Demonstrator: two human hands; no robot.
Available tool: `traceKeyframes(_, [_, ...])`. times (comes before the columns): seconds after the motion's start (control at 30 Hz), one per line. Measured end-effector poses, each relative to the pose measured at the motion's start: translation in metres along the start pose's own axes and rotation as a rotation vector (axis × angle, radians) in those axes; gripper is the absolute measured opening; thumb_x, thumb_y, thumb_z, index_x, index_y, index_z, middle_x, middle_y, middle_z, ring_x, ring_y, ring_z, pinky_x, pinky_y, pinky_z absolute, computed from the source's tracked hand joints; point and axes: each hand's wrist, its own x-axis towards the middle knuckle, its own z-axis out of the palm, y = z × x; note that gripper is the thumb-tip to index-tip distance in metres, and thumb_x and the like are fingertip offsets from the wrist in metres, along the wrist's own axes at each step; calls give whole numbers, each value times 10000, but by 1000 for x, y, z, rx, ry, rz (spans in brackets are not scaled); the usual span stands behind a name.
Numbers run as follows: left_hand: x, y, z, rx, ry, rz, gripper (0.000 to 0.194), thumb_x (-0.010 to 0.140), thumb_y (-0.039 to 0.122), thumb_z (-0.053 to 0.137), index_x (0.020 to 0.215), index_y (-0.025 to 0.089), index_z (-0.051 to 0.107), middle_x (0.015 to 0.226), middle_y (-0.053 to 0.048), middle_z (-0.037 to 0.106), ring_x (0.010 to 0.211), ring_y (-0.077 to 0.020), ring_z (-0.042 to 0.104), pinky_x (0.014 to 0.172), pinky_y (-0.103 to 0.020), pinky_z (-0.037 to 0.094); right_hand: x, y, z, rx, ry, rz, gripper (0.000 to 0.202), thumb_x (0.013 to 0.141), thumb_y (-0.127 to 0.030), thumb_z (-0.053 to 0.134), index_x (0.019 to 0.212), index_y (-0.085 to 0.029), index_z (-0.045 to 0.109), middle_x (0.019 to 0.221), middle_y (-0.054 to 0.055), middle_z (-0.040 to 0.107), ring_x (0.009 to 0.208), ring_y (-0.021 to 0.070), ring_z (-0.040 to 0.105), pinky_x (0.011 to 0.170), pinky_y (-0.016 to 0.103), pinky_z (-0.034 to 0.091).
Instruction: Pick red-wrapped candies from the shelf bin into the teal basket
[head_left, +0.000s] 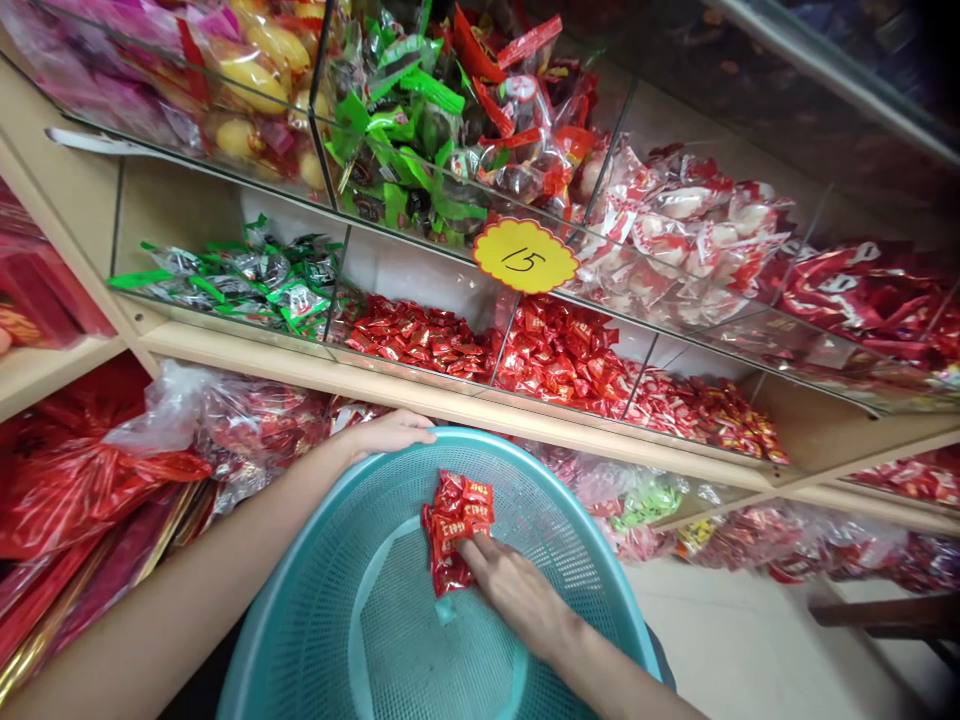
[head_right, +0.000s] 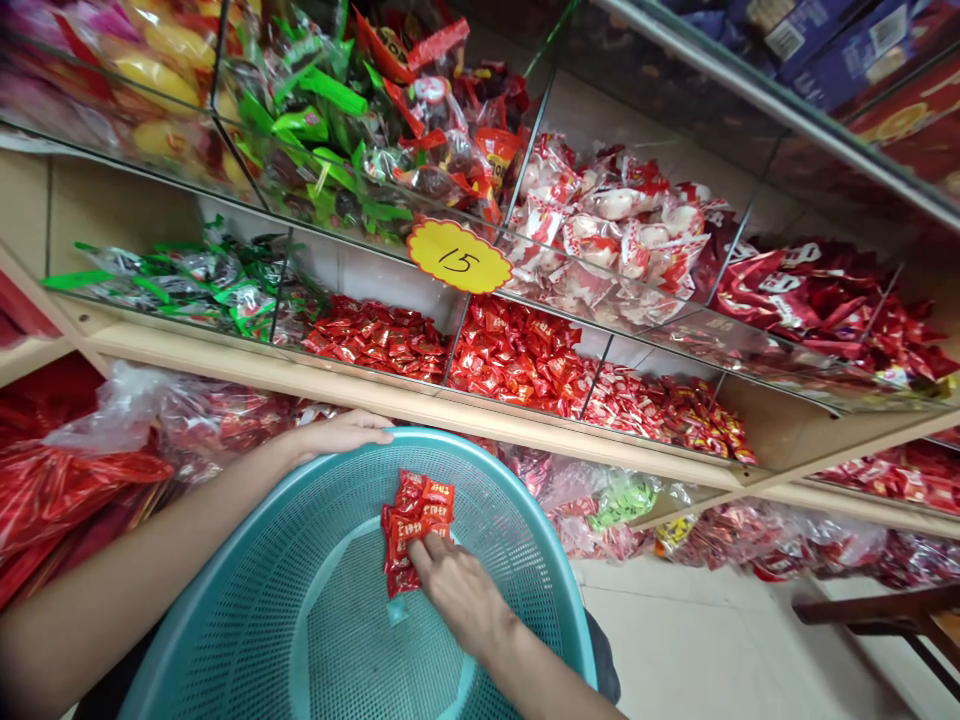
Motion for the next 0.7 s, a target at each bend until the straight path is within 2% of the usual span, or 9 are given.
traceKeyframes(0.13, [0,0,0,23,15,-1,410,649,420,548,921,122,616,833,-34,614,722,-149,510,663,-236,369,-4,10,-5,-1,-6,42,234,793,-27,364,960,-179,425,912,56,547,780,161,567,661,270,454])
traceKeyframes(0.27, [1,-1,0,20,20,-5,406,643,427,554,913,132,619,803,-22,612,709,-144,503,650,-229,362,-2,10,-5,37,-7,63,203,797,-34,354,913,-181,432,894,57,549,771,159,571,655,265,453])
traceKeyframes(0.47, [0,-3,-1,-8,-4,23,416,629,452,556,869,116,614,790,-24,600,698,-143,494,636,-226,362,-1,10,-5,49,-13,114,242,804,-65,380,1014,-178,424,965,66,540,843,176,574,673,270,460])
traceKeyframes(0.57, [0,-3,-1,-17,-13,25,430,632,455,551,885,112,610,800,-28,600,701,-145,499,638,-226,365,-3,16,-25,50,13,132,177,823,-135,415,990,-190,438,961,53,542,808,170,582,640,256,455])
traceKeyframes(0.63, [0,-2,-1,-30,-20,24,435,634,448,553,899,106,604,802,-32,600,694,-142,501,638,-226,368,-3,26,-50,62,75,163,144,847,-195,405,986,-194,443,947,51,543,773,160,585,626,249,449])
traceKeyframes(0.7, [1,-1,0,-28,-23,26,425,639,444,552,888,105,606,796,-32,602,693,-143,506,645,-227,370,0,43,-80,87,194,186,172,867,-232,372,1024,-196,433,951,54,539,773,153,578,648,253,444])
